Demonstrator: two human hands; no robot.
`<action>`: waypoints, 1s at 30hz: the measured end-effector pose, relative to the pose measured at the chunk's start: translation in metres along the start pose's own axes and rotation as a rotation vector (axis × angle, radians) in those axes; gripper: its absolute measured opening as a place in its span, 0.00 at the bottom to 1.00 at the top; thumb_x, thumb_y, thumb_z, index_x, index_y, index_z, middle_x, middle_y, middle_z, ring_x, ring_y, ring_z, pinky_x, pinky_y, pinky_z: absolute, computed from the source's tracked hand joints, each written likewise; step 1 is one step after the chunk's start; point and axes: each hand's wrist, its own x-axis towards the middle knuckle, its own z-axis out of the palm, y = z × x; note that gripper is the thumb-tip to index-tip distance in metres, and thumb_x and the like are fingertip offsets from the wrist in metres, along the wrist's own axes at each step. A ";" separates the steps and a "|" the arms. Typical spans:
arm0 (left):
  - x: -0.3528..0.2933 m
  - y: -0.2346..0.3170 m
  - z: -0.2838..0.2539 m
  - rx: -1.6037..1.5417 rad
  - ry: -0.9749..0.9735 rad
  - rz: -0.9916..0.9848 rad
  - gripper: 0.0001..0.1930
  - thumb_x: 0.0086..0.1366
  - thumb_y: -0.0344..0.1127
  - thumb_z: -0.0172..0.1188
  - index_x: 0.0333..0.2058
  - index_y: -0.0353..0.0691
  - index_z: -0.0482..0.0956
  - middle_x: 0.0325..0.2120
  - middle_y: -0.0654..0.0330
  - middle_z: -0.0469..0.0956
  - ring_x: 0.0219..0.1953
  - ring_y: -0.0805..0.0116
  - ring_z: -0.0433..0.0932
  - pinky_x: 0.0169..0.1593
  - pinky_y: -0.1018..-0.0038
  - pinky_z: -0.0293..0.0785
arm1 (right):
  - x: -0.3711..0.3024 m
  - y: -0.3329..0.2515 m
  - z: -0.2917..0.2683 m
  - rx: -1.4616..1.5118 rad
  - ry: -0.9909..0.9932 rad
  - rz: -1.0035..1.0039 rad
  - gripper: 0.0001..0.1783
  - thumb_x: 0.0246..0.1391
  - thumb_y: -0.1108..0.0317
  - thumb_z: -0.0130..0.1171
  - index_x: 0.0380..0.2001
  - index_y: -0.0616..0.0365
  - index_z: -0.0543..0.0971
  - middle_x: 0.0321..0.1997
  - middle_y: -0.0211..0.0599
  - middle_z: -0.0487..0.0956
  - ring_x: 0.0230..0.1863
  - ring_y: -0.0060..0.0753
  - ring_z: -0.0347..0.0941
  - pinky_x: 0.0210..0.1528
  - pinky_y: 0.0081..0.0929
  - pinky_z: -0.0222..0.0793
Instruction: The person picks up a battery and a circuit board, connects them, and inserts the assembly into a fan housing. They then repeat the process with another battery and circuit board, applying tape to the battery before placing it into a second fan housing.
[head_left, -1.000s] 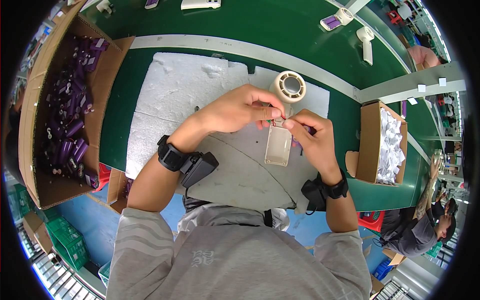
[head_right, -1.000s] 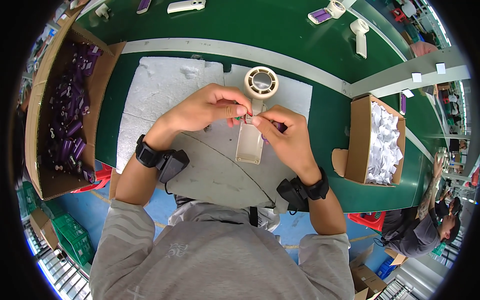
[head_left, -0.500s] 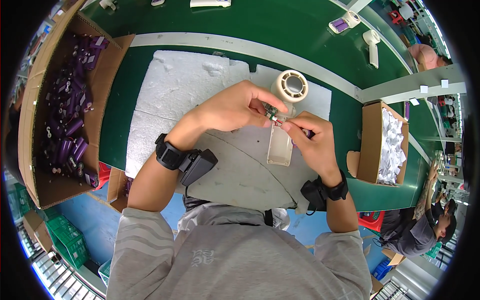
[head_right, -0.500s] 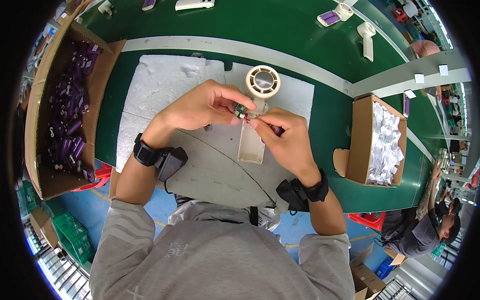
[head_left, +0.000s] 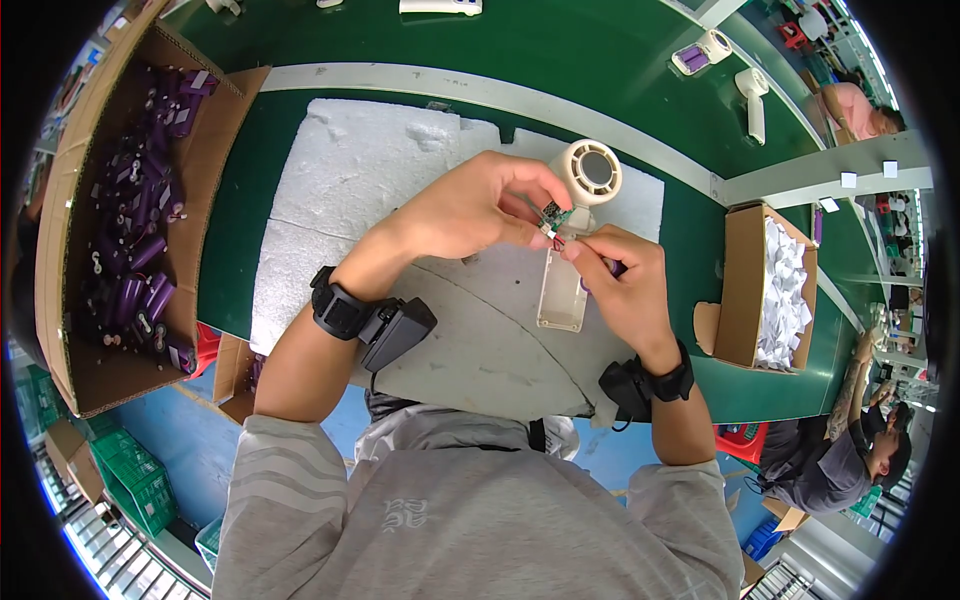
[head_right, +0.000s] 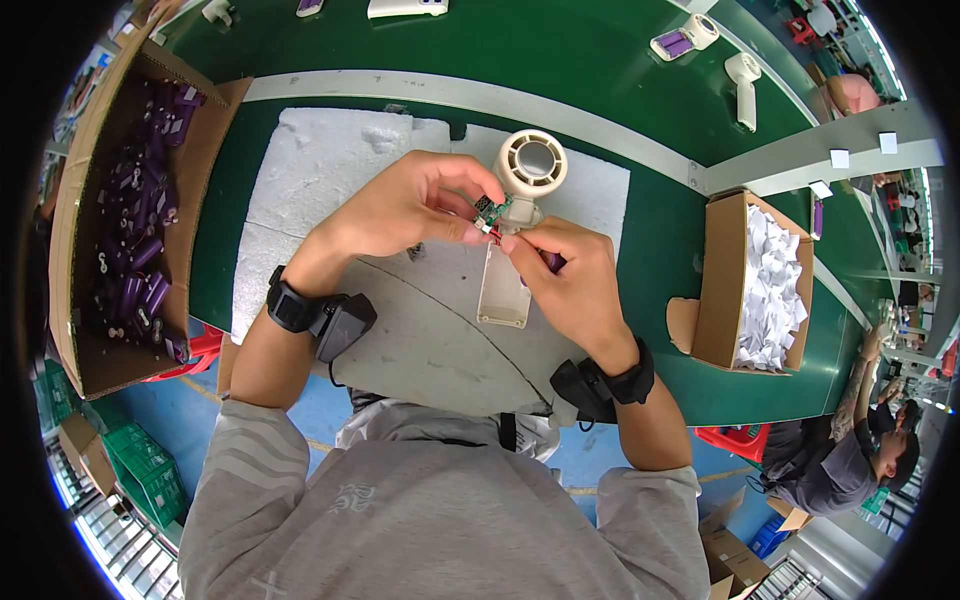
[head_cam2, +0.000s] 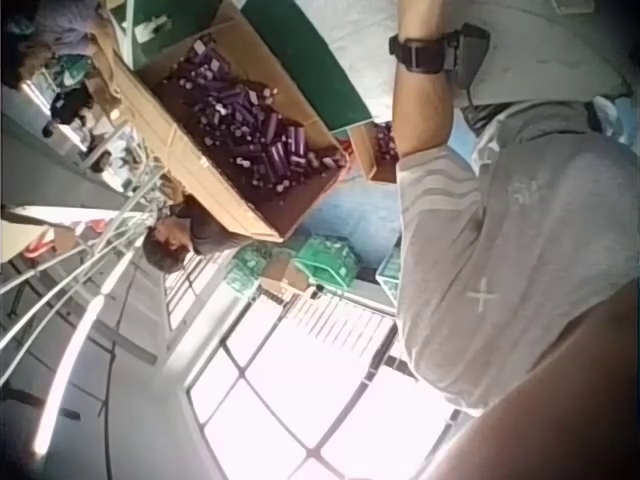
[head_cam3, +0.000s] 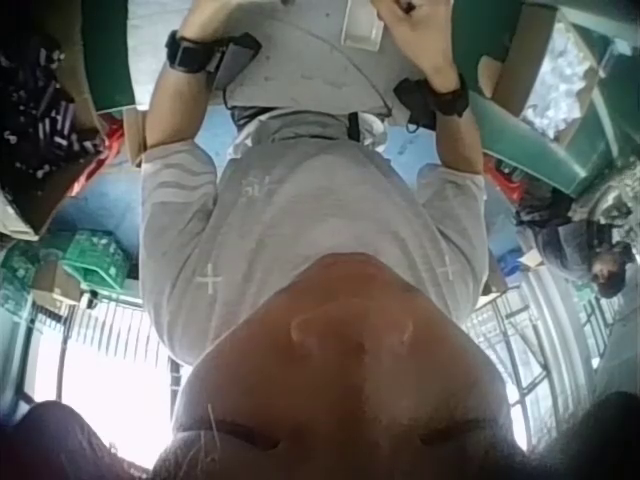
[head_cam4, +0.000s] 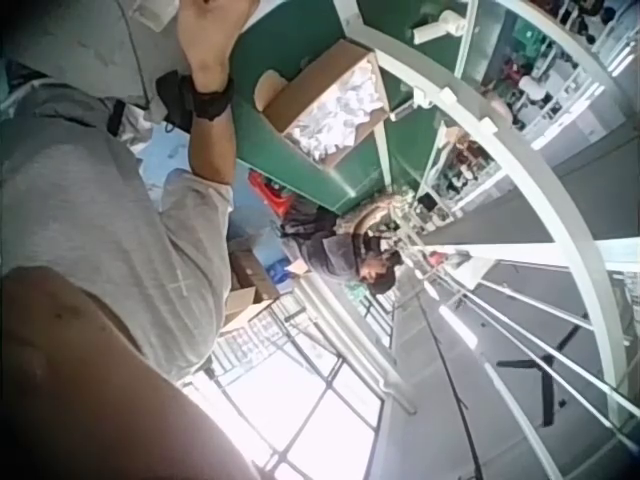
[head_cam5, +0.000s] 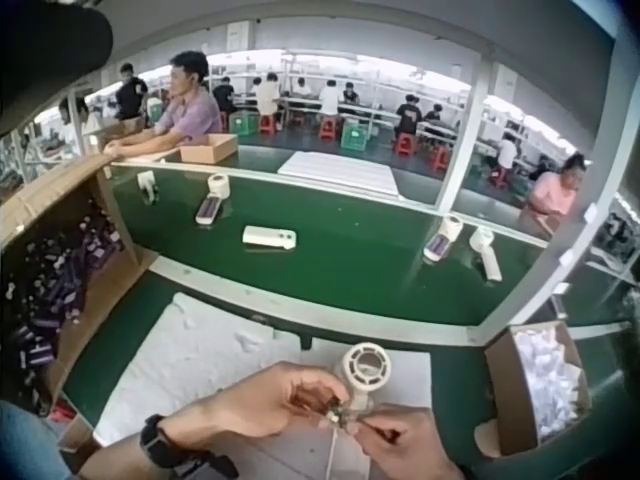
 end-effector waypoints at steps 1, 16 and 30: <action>0.000 0.000 0.000 0.006 0.006 -0.003 0.15 0.53 0.20 0.65 0.41 0.37 0.78 0.36 0.61 0.80 0.37 0.72 0.80 0.46 0.73 0.76 | 0.000 0.000 0.000 -0.006 0.004 0.000 0.07 0.55 0.73 0.61 0.28 0.67 0.81 0.21 0.30 0.73 0.19 0.15 0.63 0.21 0.18 0.54; 0.000 -0.002 0.000 0.015 0.002 0.000 0.15 0.51 0.19 0.65 0.39 0.37 0.78 0.33 0.63 0.79 0.34 0.74 0.78 0.43 0.75 0.75 | 0.000 0.002 0.003 -0.009 0.062 -0.035 0.05 0.51 0.75 0.63 0.25 0.66 0.81 0.17 0.31 0.72 0.16 0.17 0.58 0.19 0.22 0.51; 0.000 -0.001 0.002 0.048 0.058 0.005 0.16 0.52 0.22 0.66 0.42 0.35 0.81 0.29 0.59 0.81 0.33 0.75 0.79 0.40 0.77 0.76 | -0.002 -0.001 0.001 -0.172 0.069 -0.134 0.04 0.52 0.75 0.62 0.28 0.67 0.82 0.21 0.33 0.76 0.18 0.17 0.66 0.21 0.19 0.57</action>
